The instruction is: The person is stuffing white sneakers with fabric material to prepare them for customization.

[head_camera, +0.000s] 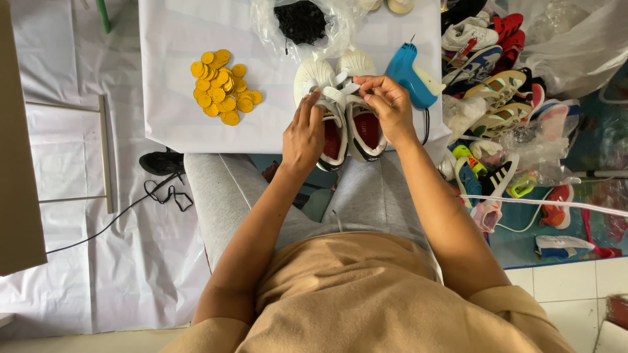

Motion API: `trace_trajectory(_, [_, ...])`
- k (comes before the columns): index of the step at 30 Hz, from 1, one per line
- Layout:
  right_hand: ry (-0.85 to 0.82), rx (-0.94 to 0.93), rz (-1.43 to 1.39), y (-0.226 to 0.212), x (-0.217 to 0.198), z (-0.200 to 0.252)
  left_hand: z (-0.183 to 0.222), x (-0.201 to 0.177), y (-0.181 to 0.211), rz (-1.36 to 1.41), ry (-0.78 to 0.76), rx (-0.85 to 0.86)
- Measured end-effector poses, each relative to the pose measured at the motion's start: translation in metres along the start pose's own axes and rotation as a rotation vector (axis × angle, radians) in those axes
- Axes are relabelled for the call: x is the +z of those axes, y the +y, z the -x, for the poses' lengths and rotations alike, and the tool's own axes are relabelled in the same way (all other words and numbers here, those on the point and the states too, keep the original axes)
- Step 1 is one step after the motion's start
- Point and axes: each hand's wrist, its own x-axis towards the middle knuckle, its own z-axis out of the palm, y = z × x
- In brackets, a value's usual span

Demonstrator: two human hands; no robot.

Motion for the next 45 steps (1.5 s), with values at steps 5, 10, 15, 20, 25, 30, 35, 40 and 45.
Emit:
trace_trajectory(5, [0.000,-0.023,0.002,-0.003,0.002,0.000,0.001,-0.003,-0.002,0.017,-0.005,0.024])
trace_trajectory(10, [0.006,-0.027,0.001,0.001,0.001,0.000,0.010,0.016,-0.013,0.039,-0.014,0.018])
trace_trajectory(15, [0.023,-0.014,-0.021,0.003,0.000,0.001,0.012,0.012,-0.013,0.068,-0.019,-0.009])
trace_trajectory(20, [0.034,-0.010,-0.033,0.005,0.000,0.002,0.011,0.003,-0.011,0.131,-0.044,-0.053])
trace_trajectory(25, [0.051,-0.010,-0.033,0.006,0.000,0.002,0.007,0.000,-0.009,0.125,-0.084,-0.072])
trace_trajectory(30, [0.544,0.343,-1.026,-0.010,-0.029,-0.005,-0.001,-0.010,-0.002,0.153,-0.098,-0.024])
trace_trajectory(35, [1.028,0.180,-1.083,0.021,-0.110,0.013,-0.003,-0.018,0.000,0.172,-0.114,-0.016])
trace_trajectory(40, [1.105,0.220,-0.797,0.116,-0.195,0.062,-0.008,-0.012,-0.002,0.042,-0.009,0.099])
trace_trajectory(45, [1.297,0.368,-0.596,0.185,-0.233,0.103,-0.013,-0.024,0.002,0.216,-0.129,0.095])
